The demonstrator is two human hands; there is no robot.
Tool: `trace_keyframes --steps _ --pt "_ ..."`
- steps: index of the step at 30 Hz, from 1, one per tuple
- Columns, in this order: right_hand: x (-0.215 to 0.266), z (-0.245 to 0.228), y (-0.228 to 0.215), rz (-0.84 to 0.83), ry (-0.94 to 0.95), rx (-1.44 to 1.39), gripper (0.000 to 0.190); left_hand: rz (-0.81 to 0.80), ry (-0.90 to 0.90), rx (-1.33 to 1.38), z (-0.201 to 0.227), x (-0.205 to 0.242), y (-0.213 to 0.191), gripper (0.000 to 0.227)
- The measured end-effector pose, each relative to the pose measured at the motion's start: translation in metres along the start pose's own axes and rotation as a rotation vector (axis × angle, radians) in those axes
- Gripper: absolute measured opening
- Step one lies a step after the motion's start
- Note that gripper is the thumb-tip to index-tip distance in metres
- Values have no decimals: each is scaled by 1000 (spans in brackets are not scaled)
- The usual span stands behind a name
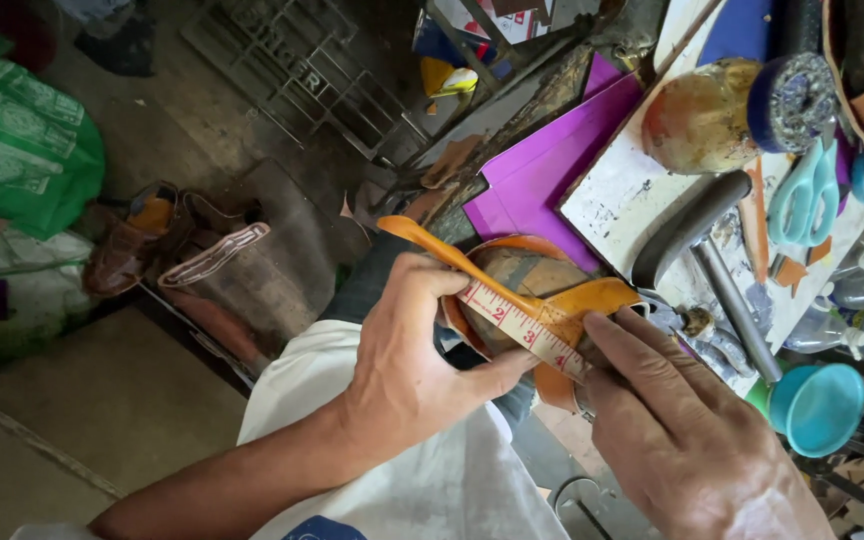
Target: The person hammers a leather strap onto a sandal sole using a hammer and a metal block. They then measure the strap with a tape measure and use a knife to trim the excess leather. Finally, they hammer the strap again to secure it.
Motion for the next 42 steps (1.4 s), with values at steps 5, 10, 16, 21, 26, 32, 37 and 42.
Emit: trace_keyframes --steps 5,10,16,21,26,32,37,42 --pt "9 8 0 -121 -48 -131 23 -16 -51 -11 -3 -1 -1 65" --pt "9 1 2 -186 -107 -95 24 -39 -54 -21 -7 -1 1 70" --pt "17 7 4 -201 -52 -142 30 -41 -32 -36 -6 -2 1 69" --pt "12 5 1 -119 -65 -145 25 -53 -23 -48 -9 0 1 72" --pt "20 10 5 -128 -14 -120 30 -63 -17 -57 -9 0 1 72" --pt "17 4 2 -65 -175 -126 20 -61 -85 1 -10 0 2 70" --pt "9 2 0 -64 -97 -131 23 -58 -60 -35 -8 -1 1 71" --pt "0 -5 -2 -164 -190 -45 25 -62 -72 -40 -8 -1 2 71"
Point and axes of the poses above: each hand's wrist, its own x-axis away from the middle knuckle, its own y-axis out of the palm, z = x × y, the point moved 7 cm from there along -x, towards the middle knuckle, and after that the axes turned 7 degrees about -x, right-handed, at the moved point
